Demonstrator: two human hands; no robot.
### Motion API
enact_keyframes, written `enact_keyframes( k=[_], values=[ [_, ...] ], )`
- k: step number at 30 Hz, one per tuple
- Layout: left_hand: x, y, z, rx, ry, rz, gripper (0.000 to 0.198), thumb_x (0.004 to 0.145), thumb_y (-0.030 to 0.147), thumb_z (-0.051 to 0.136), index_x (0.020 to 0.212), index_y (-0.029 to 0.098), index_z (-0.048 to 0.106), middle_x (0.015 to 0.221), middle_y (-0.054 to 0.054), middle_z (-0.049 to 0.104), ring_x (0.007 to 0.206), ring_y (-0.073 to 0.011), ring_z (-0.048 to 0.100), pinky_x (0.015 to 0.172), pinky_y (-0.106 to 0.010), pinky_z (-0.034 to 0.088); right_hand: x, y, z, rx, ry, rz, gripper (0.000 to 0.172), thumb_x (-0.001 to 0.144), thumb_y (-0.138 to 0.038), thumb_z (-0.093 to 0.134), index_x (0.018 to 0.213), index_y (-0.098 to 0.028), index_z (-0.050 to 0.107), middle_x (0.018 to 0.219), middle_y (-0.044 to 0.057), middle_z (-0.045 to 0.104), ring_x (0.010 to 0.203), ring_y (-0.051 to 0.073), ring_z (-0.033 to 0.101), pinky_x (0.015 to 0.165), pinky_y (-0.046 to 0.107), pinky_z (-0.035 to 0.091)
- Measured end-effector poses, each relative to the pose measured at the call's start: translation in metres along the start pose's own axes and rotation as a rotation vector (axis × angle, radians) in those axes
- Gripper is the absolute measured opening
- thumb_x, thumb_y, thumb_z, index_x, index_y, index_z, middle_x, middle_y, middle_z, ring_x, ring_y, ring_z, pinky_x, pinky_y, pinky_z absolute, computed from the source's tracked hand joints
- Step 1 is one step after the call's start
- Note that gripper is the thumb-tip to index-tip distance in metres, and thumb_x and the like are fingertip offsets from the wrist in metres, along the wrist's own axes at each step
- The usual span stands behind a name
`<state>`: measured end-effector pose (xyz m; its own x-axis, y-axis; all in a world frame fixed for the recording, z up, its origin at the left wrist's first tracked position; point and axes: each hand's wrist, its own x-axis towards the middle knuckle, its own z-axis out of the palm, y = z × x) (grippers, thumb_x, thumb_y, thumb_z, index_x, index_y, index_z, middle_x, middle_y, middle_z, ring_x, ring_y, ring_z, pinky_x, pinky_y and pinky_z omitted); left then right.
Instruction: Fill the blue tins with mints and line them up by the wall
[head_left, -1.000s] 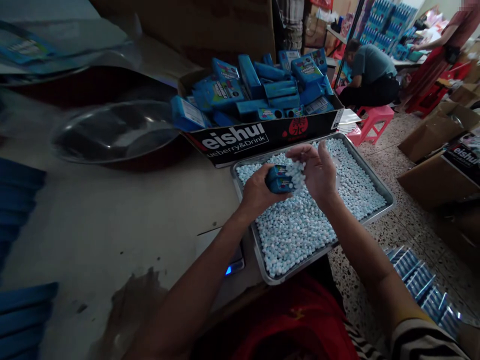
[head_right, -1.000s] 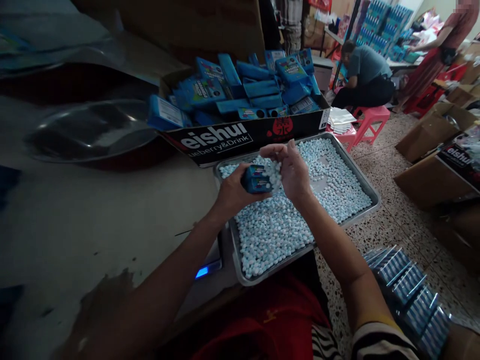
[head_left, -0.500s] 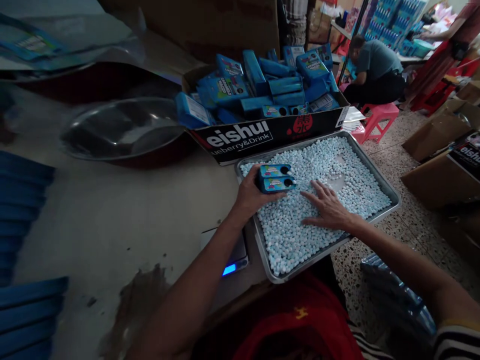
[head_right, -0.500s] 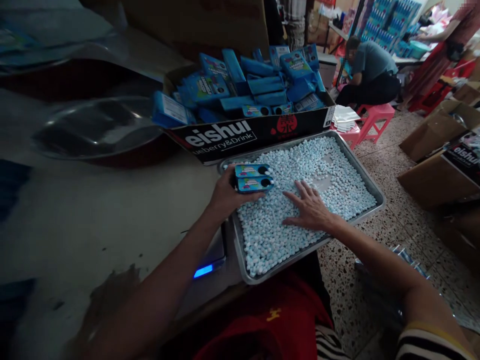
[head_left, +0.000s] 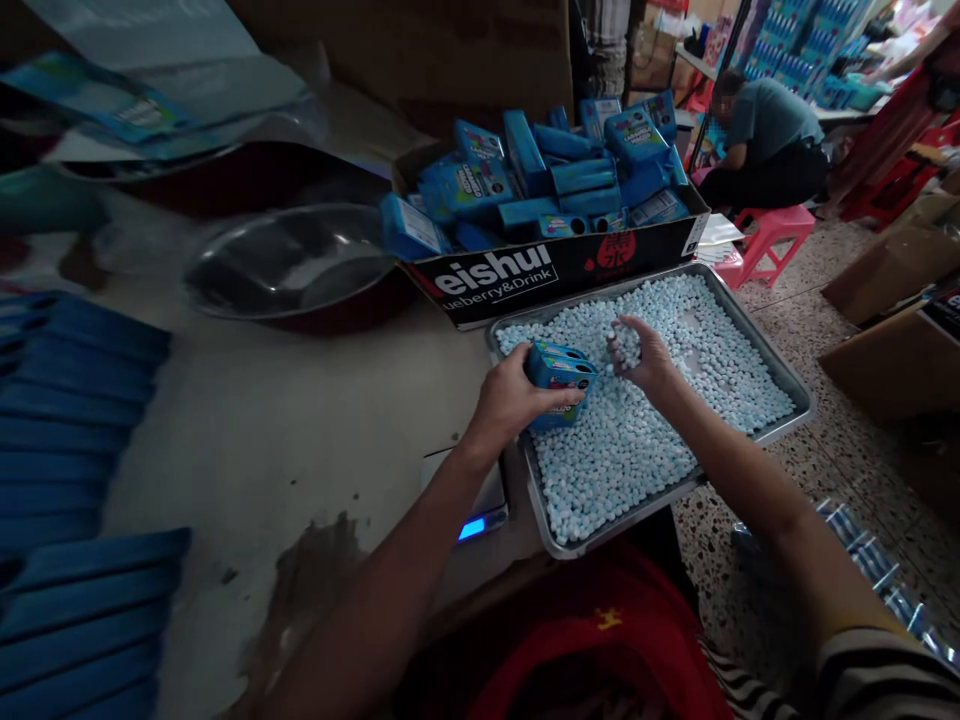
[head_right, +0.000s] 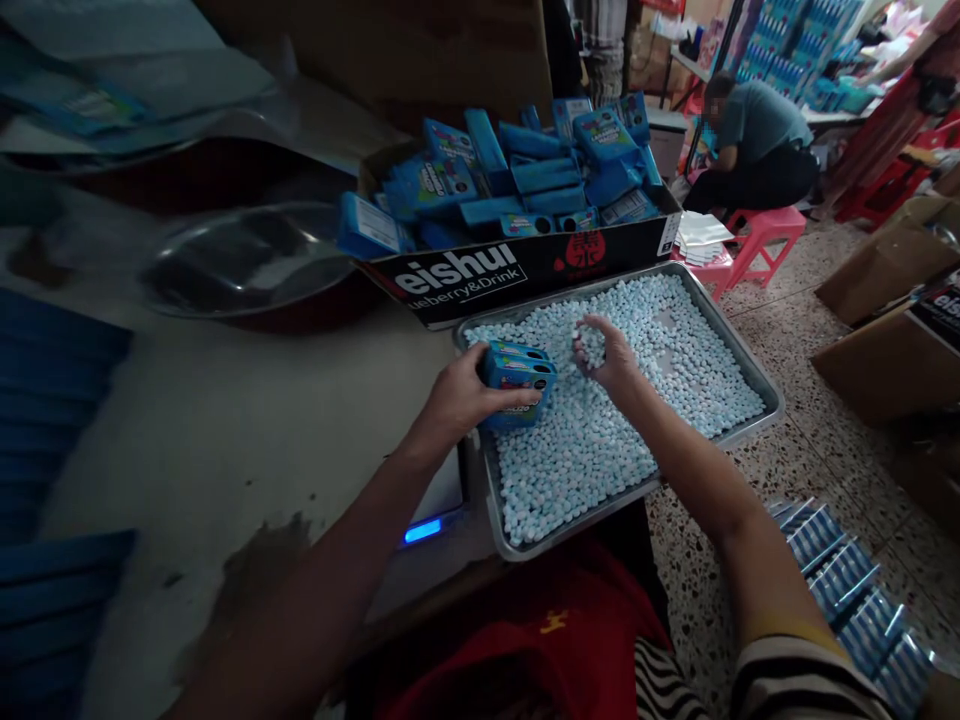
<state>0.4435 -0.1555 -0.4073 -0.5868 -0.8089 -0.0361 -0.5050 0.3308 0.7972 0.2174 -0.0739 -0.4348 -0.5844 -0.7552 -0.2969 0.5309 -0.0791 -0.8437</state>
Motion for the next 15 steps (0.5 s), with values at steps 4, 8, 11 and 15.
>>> enact_keyframes(
  k=[4, 8, 11, 15],
  values=[
    [0.002, 0.005, 0.0, 0.12, 0.02, -0.005, 0.078, 0.048, 0.06, 0.104, 0.108, 0.025, 0.066, 0.096, -0.004, 0.073, 0.093, -0.034, 0.071, 0.075, -0.035, 0.051, -0.026, -0.009, 0.034, 0.238, -0.134, -0.028, 0.038, 0.088, -0.058, 0.081, 0.083, -0.024, 0.064, 0.077, 0.0, 0.07, 0.069, 0.016, 0.065, 0.06, 0.027, 0.057],
    [-0.001, 0.01, 0.004, 0.092, 0.033, 0.046, 0.073, 0.053, 0.059, 0.101, 0.107, 0.026, 0.064, 0.092, 0.0, 0.071, 0.087, -0.0289, 0.069, 0.074, -0.032, 0.047, -0.052, -0.013, 0.059, 0.258, -0.189, -0.175, 0.042, 0.094, -0.058, 0.082, 0.078, -0.024, 0.064, 0.079, -0.002, 0.068, 0.07, 0.011, 0.063, 0.066, 0.024, 0.057],
    [-0.005, 0.014, 0.008, 0.049, 0.057, 0.096, 0.068, 0.056, 0.055, 0.1, 0.106, 0.026, 0.064, 0.094, 0.001, 0.073, 0.088, -0.0265, 0.069, 0.077, -0.032, 0.049, -0.056, -0.014, 0.067, 0.202, -0.137, -0.238, 0.047, 0.094, -0.064, 0.082, 0.076, -0.025, 0.062, 0.076, -0.003, 0.062, 0.065, 0.009, 0.056, 0.055, 0.022, 0.048],
    [-0.007, 0.018, 0.009, -0.011, 0.096, 0.096, 0.072, 0.055, 0.052, 0.101, 0.11, 0.025, 0.064, 0.1, 0.001, 0.075, 0.094, -0.0273, 0.07, 0.083, -0.033, 0.052, -0.046, -0.019, 0.073, 0.193, -0.095, -0.265, 0.049, 0.098, -0.071, 0.074, 0.081, -0.027, 0.063, 0.076, -0.003, 0.059, 0.063, 0.01, 0.055, 0.05, 0.024, 0.045]
  ],
)
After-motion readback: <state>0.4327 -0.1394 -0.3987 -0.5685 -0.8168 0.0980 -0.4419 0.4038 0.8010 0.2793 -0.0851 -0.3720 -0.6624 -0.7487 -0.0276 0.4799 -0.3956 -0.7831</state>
